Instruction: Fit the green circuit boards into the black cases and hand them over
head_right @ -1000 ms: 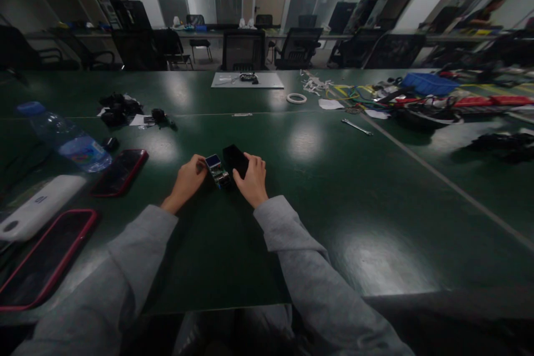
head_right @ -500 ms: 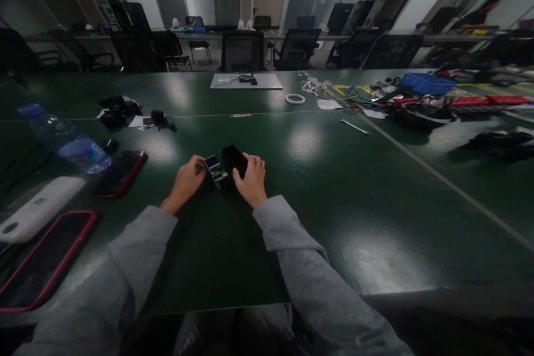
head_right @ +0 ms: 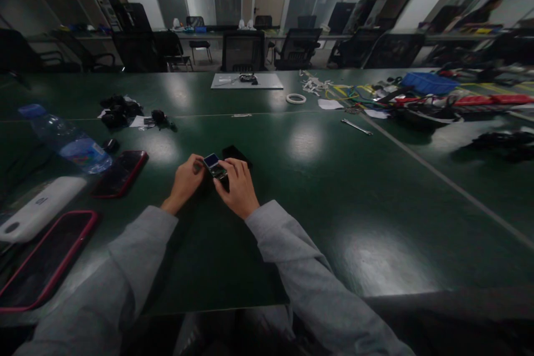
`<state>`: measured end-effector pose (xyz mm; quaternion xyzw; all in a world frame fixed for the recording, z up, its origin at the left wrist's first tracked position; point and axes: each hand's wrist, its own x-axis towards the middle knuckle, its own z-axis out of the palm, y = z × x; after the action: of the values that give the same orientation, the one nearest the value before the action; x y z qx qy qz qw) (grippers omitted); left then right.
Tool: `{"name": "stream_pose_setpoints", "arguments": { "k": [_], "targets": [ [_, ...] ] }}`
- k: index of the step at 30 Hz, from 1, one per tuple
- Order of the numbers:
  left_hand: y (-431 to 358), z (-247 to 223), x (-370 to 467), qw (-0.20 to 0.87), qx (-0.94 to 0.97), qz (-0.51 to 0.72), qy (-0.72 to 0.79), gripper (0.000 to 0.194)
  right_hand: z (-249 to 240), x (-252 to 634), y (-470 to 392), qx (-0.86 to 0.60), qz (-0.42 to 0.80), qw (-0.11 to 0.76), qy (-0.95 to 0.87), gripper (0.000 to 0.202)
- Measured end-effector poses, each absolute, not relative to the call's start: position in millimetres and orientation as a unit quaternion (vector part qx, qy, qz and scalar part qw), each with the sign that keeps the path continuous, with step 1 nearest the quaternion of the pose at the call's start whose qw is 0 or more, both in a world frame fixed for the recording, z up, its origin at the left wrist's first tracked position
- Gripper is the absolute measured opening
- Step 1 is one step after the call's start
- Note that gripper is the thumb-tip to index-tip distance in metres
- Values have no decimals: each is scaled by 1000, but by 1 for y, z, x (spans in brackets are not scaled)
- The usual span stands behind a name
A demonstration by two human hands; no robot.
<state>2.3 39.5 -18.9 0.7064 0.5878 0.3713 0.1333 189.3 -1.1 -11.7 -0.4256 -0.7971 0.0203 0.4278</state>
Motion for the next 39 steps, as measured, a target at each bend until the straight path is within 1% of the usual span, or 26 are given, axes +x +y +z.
{"name": "stream_pose_setpoints", "arguments": {
  "k": [4, 8, 10, 15, 18, 23, 26, 28, 31, 34, 37, 39],
  "targets": [
    [38, -16, 3, 117, 701, 379, 592, 14, -18, 183, -2, -428, 30, 363, -827, 49],
    [35, -12, 5, 97, 706, 394, 580, 14, -22, 182, -2, -456, 56, 328, -825, 51],
    [34, -11, 6, 95, 709, 394, 578, 14, -22, 183, -2, -463, 76, 326, -821, 50],
    [32, -9, 5, 96, 712, 387, 577, 15, -25, 183, -1, -461, 105, 356, -806, 47],
    [33, -12, 4, 104, 719, 388, 567, 17, -27, 183, -1, -461, 106, 366, -801, 47],
    [34, -14, 2, 146, 734, 388, 538, 20, -27, 184, 0, -471, 88, 367, -797, 46],
    [38, -11, -10, 126, 734, 366, 559, 24, -27, 184, 0, -473, 79, 349, -805, 46],
    [41, -6, -27, 70, 706, 346, 614, 29, -27, 184, 0, -475, 78, 338, -809, 46],
    [42, 2, -62, -47, 611, 305, 729, 36, -27, 185, -1, -480, 85, 329, -809, 47],
    [37, 5, -98, -134, 497, 227, 827, 59, -27, 185, -1, -482, 87, 328, -808, 47],
    [32, 3, -123, -162, 448, 180, 861, 80, -27, 185, -1, -481, 83, 331, -808, 46],
    [30, 1, -134, -151, 432, 171, 873, 85, -27, 185, -1, -480, 83, 332, -808, 46]
  ]
}}
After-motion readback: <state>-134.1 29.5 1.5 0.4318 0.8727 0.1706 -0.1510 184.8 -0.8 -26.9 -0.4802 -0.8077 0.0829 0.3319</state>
